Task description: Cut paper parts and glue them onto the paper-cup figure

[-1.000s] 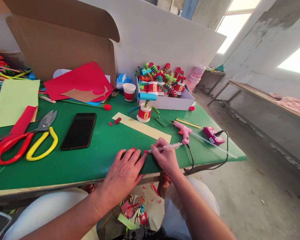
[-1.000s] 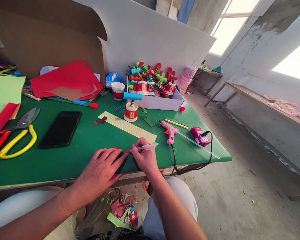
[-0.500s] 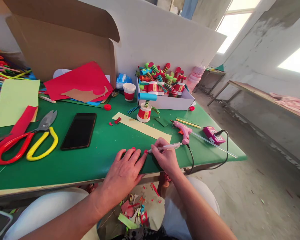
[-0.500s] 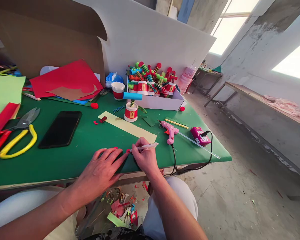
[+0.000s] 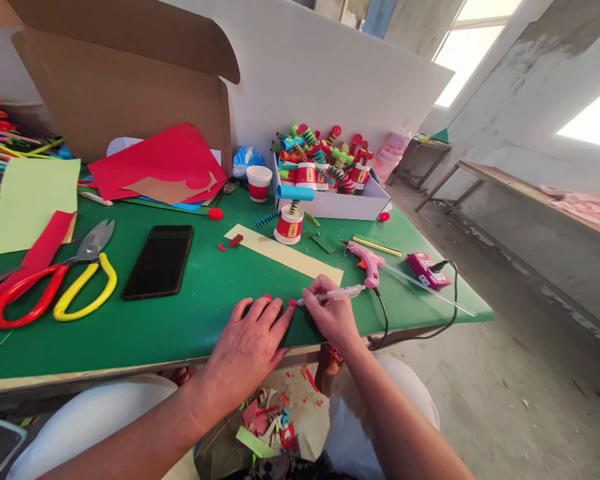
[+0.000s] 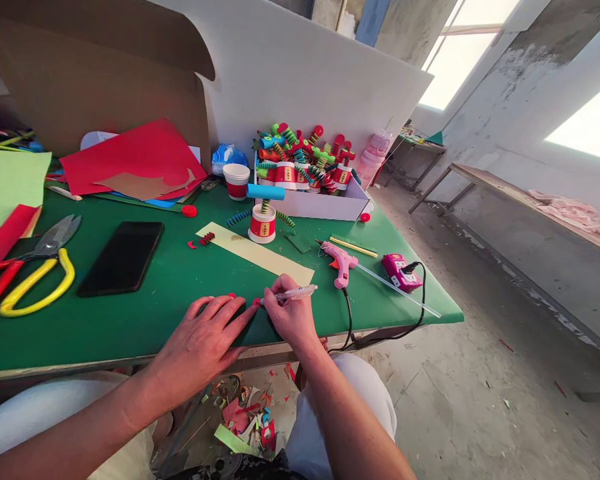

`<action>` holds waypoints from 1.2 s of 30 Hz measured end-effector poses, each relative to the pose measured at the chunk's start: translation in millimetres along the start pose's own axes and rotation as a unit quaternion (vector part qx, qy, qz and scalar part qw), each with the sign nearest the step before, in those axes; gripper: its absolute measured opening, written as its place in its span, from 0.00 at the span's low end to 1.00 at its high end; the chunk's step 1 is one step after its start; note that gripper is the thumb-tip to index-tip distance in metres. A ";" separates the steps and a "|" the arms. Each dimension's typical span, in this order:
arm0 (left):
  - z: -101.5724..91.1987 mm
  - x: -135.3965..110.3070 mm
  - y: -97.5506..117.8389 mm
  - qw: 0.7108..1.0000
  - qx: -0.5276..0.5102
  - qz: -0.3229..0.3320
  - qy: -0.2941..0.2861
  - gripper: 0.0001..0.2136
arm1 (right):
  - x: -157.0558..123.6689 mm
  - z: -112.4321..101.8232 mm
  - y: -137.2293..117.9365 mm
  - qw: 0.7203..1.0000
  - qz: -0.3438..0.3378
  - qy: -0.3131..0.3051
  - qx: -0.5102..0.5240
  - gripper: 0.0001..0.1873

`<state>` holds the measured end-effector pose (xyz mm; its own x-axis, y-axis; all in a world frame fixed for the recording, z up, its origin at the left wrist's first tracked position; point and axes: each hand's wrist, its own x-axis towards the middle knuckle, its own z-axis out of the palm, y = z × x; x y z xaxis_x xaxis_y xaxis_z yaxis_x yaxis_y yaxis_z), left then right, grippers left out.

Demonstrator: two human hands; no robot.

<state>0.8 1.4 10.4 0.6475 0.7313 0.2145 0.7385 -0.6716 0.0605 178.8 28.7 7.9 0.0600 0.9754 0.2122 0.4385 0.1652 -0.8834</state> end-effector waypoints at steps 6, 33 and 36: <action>-0.7 0.6 0.3 1.000 0.001 0.000 -0.005 0.23 | 0.1 0.1 -1.2 1.000 -0.001 -0.002 -0.005 0.12; -0.1 0.4 0.2 1.000 0.002 0.001 -0.003 0.23 | 0.1 -0.1 -0.4 1.000 -0.005 -0.001 -0.010 0.12; 0.6 0.6 0.8 1.000 0.002 -0.002 -0.002 0.23 | 0.0 0.3 -0.1 1.000 -0.005 0.001 -0.008 0.11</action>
<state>2.0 1.3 10.1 0.6450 0.7344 0.2112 0.7420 -0.6680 0.0566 178.5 28.7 7.9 0.0573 0.9732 0.2225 0.4539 0.1731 -0.8741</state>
